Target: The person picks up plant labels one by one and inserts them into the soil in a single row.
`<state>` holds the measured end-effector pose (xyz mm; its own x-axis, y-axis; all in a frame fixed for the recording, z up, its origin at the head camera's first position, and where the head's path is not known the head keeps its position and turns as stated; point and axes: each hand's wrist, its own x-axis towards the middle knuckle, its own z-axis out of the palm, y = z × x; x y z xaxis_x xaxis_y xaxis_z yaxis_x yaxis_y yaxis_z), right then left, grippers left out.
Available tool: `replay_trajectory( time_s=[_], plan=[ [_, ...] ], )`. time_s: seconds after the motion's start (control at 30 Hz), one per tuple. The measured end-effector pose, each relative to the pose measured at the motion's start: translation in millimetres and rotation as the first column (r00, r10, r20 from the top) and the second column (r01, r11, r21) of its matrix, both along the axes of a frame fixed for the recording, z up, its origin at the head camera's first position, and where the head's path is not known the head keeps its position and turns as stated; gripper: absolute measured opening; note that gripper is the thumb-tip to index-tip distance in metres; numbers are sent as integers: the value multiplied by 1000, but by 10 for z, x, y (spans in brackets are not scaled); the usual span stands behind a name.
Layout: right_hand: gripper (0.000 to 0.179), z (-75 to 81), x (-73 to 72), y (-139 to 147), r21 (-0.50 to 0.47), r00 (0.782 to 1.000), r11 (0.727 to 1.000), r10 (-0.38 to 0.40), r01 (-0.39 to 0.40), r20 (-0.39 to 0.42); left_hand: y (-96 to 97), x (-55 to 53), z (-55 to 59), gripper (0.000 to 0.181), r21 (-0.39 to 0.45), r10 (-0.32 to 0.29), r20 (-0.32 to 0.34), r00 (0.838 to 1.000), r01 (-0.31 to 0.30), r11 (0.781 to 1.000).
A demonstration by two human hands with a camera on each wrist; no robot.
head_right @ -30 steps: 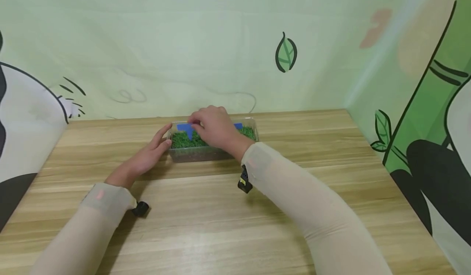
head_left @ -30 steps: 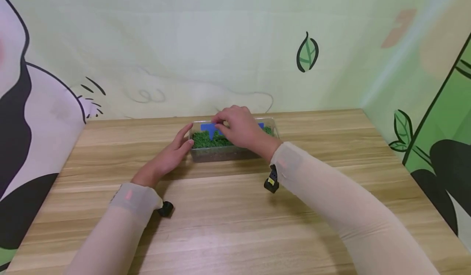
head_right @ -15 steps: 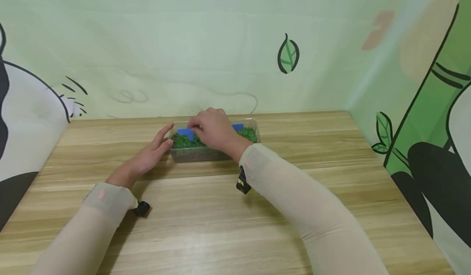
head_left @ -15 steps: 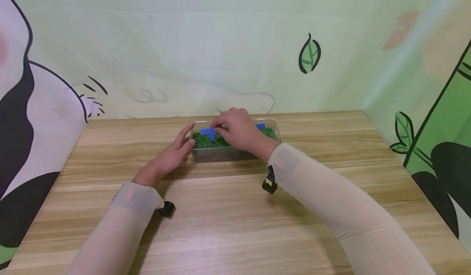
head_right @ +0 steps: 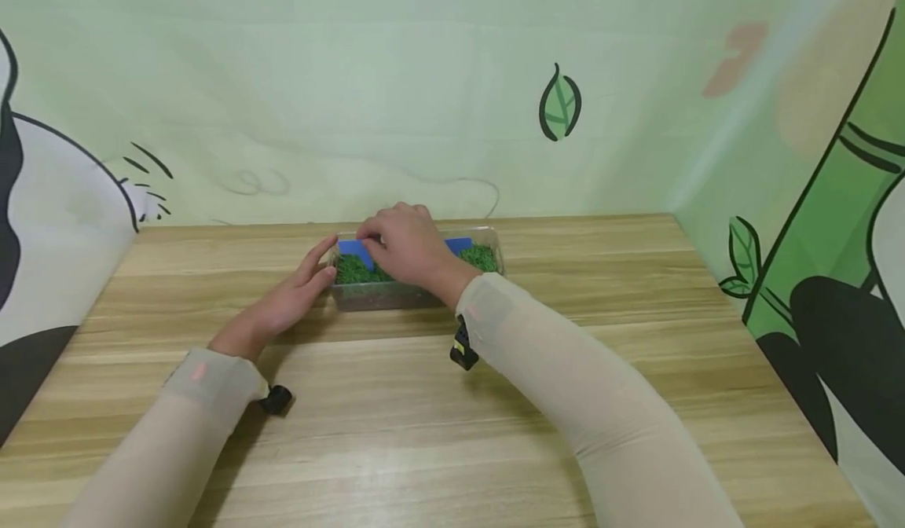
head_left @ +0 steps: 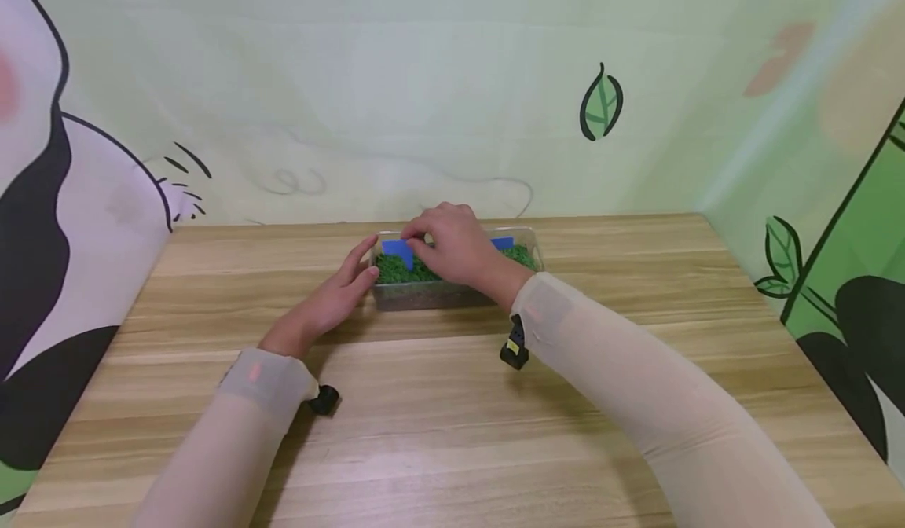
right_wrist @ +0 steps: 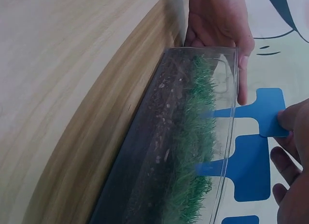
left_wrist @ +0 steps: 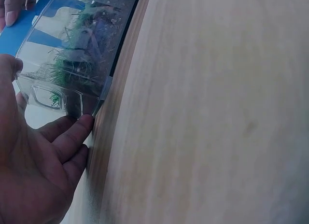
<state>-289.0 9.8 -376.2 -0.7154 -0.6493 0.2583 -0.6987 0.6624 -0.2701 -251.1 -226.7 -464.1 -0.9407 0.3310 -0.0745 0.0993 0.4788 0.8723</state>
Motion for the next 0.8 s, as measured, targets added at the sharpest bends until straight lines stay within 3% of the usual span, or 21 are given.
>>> replay_trajectory(
  time_s=[0.27, 0.8],
  plan=[
    [21, 12, 2, -7, -33, 1000, 999, -3, 2, -16, 12, -2, -9, 62, 22, -5, 6, 1000, 5, 1000],
    [19, -100, -33, -85, 88, 1000, 996, -13, 15, -20, -12, 3, -21, 61, -2, 2, 16, 1000, -2, 1000]
  ],
)
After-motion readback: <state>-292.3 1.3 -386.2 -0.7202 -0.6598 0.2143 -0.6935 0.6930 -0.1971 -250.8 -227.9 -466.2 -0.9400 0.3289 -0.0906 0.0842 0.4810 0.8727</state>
